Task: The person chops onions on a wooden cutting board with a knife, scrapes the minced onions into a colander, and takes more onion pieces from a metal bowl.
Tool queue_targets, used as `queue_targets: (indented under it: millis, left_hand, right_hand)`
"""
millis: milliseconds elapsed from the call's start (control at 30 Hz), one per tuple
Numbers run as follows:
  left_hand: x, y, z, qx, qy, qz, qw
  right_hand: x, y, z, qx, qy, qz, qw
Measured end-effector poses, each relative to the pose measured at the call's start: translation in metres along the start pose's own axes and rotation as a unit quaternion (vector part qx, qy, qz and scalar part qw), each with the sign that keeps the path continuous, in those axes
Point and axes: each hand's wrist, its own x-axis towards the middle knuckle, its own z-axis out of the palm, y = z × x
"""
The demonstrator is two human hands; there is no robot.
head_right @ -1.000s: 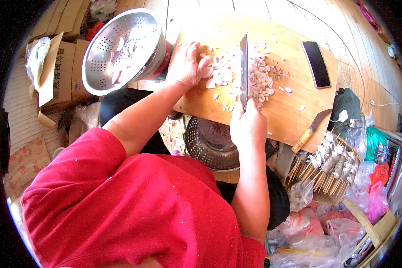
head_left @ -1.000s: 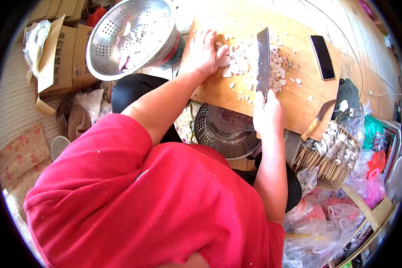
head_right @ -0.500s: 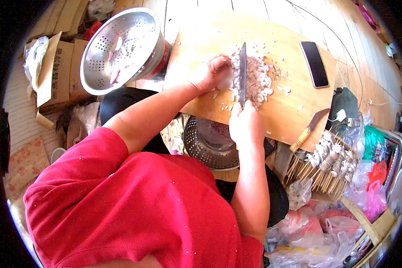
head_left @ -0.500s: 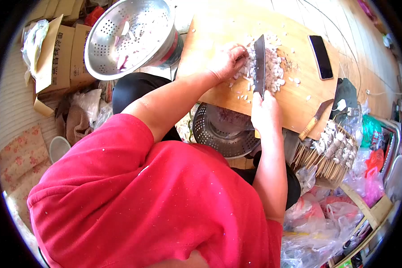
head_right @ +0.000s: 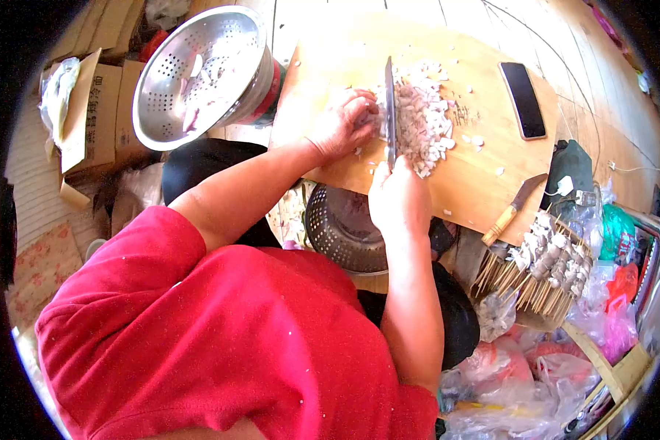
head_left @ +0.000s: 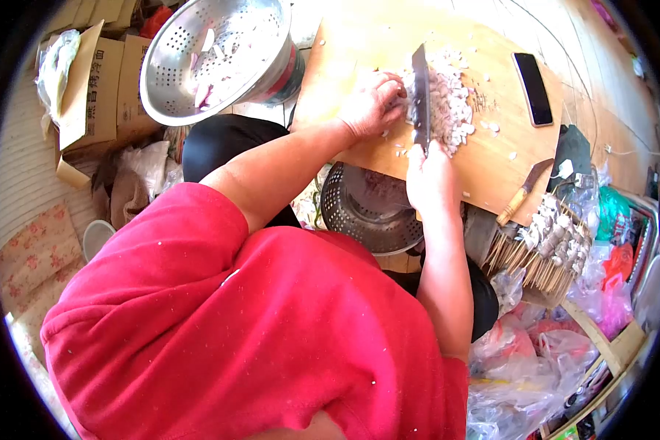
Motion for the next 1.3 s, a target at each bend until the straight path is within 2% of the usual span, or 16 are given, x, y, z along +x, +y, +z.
queue_targets:
  millis: [200, 300, 367, 567, 667, 800, 900, 1133, 1233, 1300]
  left_hand:
    - [0.002, -0.002, -0.002, -0.018, 0.001, 0.005, 1.000]
    - [-0.006, 0.009, -0.010, -0.046, 0.032, -0.058, 0.997]
    - [-0.009, 0.001, -0.011, 0.010, 0.015, -0.035, 0.999]
    - [-0.008, -0.003, -0.014, 0.006, 0.016, -0.040, 0.999]
    - [-0.009, -0.002, -0.012, 0.008, 0.016, -0.045, 0.999]
    - [-0.006, -0.004, -0.012, 0.010, 0.019, -0.048, 0.999]
    - [-0.009, -0.003, -0.015, -0.003, -0.004, -0.085, 0.996]
    - [-0.010, 0.009, -0.022, 0.001, 0.012, -0.075, 0.997]
    - [-0.019, 0.013, -0.026, -0.013, 0.024, -0.112, 0.993]
    - [-0.025, 0.013, -0.027, 0.030, -0.002, -0.078, 0.996]
  right_hand:
    - [0.002, -0.006, -0.005, -0.009, -0.017, 0.000, 1.000]
    - [-0.002, -0.008, -0.003, -0.004, -0.017, 0.003, 1.000]
    - [0.002, -0.007, -0.003, -0.014, -0.045, 0.000, 0.999]
    - [-0.004, -0.013, -0.006, -0.012, -0.022, -0.009, 1.000]
    - [0.000, -0.010, 0.000, -0.038, -0.052, -0.020, 0.998]
    - [0.002, -0.015, -0.004, -0.042, -0.044, -0.030, 0.998]
    - [-0.005, -0.022, -0.005, -0.010, -0.038, -0.026, 0.999]
    - [-0.001, -0.018, 0.002, -0.040, -0.039, -0.034, 0.998]
    - [-0.008, -0.022, 0.001, -0.018, -0.039, -0.042, 0.998]
    - [-0.008, -0.019, 0.009, -0.040, -0.047, -0.050, 0.997]
